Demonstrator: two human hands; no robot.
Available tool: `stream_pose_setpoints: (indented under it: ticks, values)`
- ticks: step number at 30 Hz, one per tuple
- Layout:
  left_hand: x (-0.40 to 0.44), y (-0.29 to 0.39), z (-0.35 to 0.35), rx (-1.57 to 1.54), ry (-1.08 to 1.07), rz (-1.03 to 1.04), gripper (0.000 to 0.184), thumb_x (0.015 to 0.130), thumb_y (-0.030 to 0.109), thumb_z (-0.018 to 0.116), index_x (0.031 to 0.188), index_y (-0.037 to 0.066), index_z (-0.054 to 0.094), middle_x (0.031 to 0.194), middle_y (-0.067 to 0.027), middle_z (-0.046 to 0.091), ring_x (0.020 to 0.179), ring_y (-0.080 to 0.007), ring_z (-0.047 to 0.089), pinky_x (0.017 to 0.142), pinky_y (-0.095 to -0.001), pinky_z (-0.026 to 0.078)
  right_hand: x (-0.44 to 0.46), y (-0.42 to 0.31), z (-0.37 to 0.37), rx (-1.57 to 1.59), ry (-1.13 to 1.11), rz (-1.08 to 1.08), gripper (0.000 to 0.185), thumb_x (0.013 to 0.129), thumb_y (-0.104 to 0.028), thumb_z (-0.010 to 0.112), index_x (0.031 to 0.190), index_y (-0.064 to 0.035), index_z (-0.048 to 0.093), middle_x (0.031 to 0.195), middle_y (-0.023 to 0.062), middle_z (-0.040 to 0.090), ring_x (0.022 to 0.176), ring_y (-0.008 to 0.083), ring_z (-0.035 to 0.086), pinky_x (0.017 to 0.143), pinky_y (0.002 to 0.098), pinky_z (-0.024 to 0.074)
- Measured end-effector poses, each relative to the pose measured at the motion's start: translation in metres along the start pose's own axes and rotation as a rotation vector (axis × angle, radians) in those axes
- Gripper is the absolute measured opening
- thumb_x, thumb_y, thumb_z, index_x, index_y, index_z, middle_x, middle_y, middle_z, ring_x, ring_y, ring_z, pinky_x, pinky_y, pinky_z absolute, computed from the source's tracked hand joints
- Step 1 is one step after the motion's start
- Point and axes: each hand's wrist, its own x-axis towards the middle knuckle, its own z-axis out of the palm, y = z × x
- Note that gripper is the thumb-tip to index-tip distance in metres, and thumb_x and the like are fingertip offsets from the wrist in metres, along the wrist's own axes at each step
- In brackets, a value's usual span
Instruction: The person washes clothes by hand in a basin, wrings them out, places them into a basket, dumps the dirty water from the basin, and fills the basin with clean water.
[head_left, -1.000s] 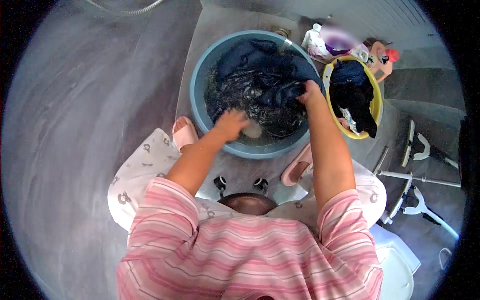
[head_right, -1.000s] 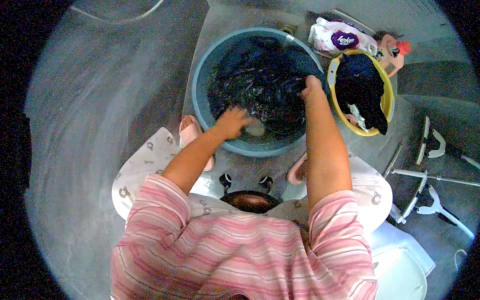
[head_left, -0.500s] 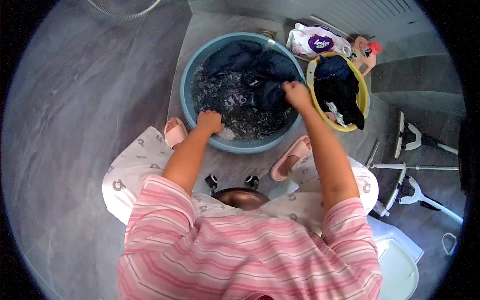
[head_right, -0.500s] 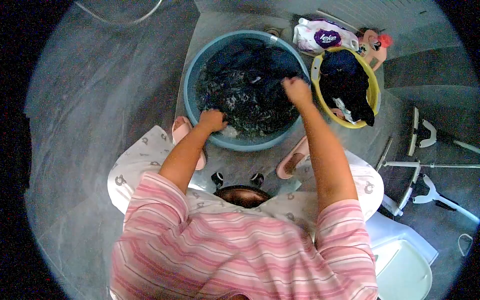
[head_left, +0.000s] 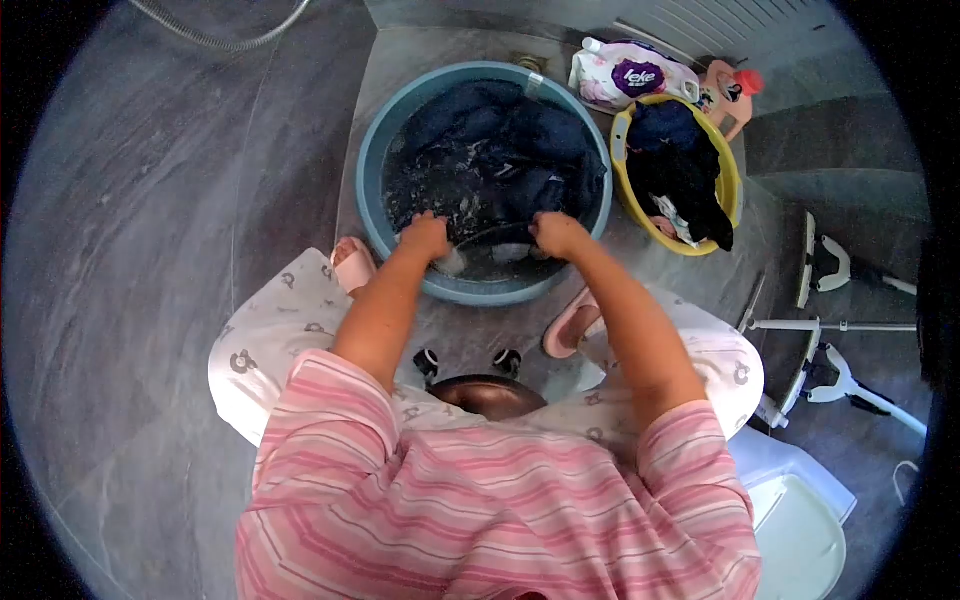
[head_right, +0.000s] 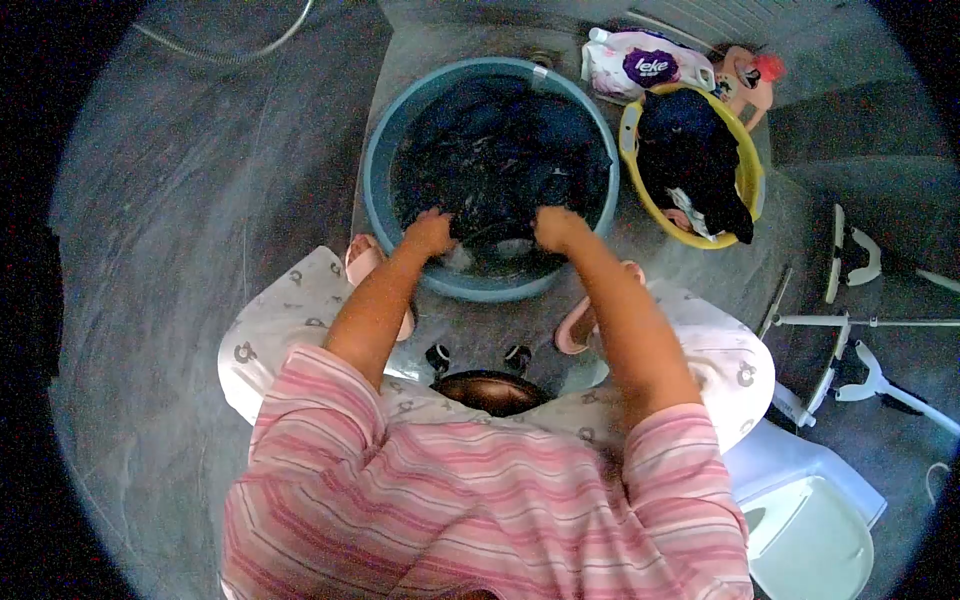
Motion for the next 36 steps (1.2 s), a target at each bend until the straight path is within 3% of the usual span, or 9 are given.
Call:
stream_pose_setpoints:
  ticks: [5, 10, 14, 15, 19, 26, 30, 33, 36]
  values:
    - [-0.004, 0.01, -0.023, -0.056, -0.209, 0.035, 0.064, 0.074, 0.04, 0.061, 0.13, 0.016, 0.042, 0.131, -0.0114, 0.042, 0.125, -0.0309, 0.032, 0.1, -0.048, 0.03, -0.034, -0.044, -0.101, -0.094, 0.047, -0.047, 0.03, 0.085, -0.026, 0.047, 0.09, 0.0002, 0.061, 0.091, 0.0232, 0.061, 0.087, 0.0375, 0.059, 0.077, 0.0449, 0.0465]
    - [-0.017, 0.026, -0.047, -0.291, 0.077, -0.01, 0.061, 0.073, 0.041, 0.063, 0.126, 0.017, 0.045, 0.13, -0.006, 0.044, 0.122, -0.0277, 0.037, 0.098, -0.0494, 0.029, -0.057, -0.061, -0.153, 0.026, 0.278, -0.069, 0.028, 0.085, -0.026, 0.05, 0.088, 0.0005, 0.059, 0.087, 0.0226, 0.06, 0.086, 0.0378, 0.058, 0.075, 0.0457, 0.0447]
    - [-0.003, 0.001, -0.043, -0.32, 0.422, 0.054, 0.041, 0.074, 0.023, 0.062, 0.113, 0.012, 0.053, 0.11, -0.012, 0.058, 0.103, -0.0338, 0.053, 0.086, -0.0429, 0.043, -0.088, -0.076, -0.175, 0.196, 0.404, -0.037, 0.026, 0.086, -0.025, 0.051, 0.091, -0.0002, 0.059, 0.088, 0.0226, 0.06, 0.087, 0.0381, 0.057, 0.076, 0.0447, 0.0443]
    - [-0.01, 0.001, -0.052, -0.36, 0.549, 0.074, 0.034, 0.075, 0.016, 0.06, 0.108, 0.008, 0.054, 0.099, -0.0194, 0.06, 0.093, -0.0391, 0.056, 0.081, -0.0435, 0.045, -0.098, -0.081, -0.177, 0.209, 0.429, -0.012, 0.026, 0.086, -0.025, 0.051, 0.091, -0.0002, 0.06, 0.088, 0.0225, 0.061, 0.086, 0.0382, 0.057, 0.076, 0.0448, 0.0443]
    - [-0.024, 0.0, -0.091, -0.44, 0.584, 0.026, 0.026, 0.077, 0.013, 0.053, 0.1, 0.001, 0.053, 0.092, -0.0291, 0.058, 0.09, -0.0429, 0.056, 0.079, -0.0488, 0.043, -0.109, -0.069, -0.184, 0.242, 0.536, 0.032, 0.028, 0.085, -0.026, 0.052, 0.089, 0.0002, 0.061, 0.084, 0.0226, 0.061, 0.083, 0.0387, 0.058, 0.075, 0.0439, 0.0444]
    - [-0.076, 0.004, -0.219, -0.457, 0.879, 0.08, 0.027, 0.076, 0.012, 0.047, 0.096, -0.004, 0.055, 0.087, -0.0281, 0.059, 0.089, -0.0398, 0.057, 0.076, -0.045, 0.045, -0.104, -0.066, -0.211, 0.432, 1.035, 0.031, 0.028, 0.081, -0.026, 0.057, 0.083, 0.0015, 0.063, 0.079, 0.0232, 0.061, 0.077, 0.0382, 0.06, 0.07, 0.0417, 0.0462]
    - [-0.12, 0.025, -0.256, -0.902, 0.869, 0.071, 0.028, 0.074, 0.013, 0.046, 0.094, -0.004, 0.056, 0.08, -0.0226, 0.061, 0.077, -0.0287, 0.061, 0.062, -0.0371, 0.046, -0.11, -0.079, -0.221, 0.619, 1.149, 0.013, 0.029, 0.081, -0.026, 0.058, 0.085, 0.0019, 0.063, 0.078, 0.0202, 0.063, 0.074, 0.0336, 0.061, 0.068, 0.0383, 0.0465]
    - [-0.129, 0.043, -0.261, -1.479, 0.657, 0.163, 0.026, 0.076, 0.015, 0.05, 0.093, -0.002, 0.058, 0.075, -0.0109, 0.06, 0.065, -0.0177, 0.055, 0.055, -0.0304, 0.041, -0.098, -0.072, -0.22, 0.662, 1.175, -0.013, 0.029, 0.082, -0.027, 0.058, 0.086, 0.0015, 0.063, 0.078, 0.0193, 0.063, 0.073, 0.0318, 0.062, 0.068, 0.0374, 0.0464]
    - [-0.12, 0.058, -0.255, -1.216, 0.453, 0.275, 0.032, 0.078, 0.021, 0.052, 0.099, -0.003, 0.056, 0.08, -0.0111, 0.06, 0.068, -0.0174, 0.055, 0.056, -0.0305, 0.041, -0.082, -0.059, -0.205, 0.595, 1.089, 0.083, 0.029, 0.082, -0.027, 0.057, 0.087, 0.0009, 0.063, 0.079, 0.0214, 0.062, 0.075, 0.0365, 0.061, 0.068, 0.04, 0.0462]
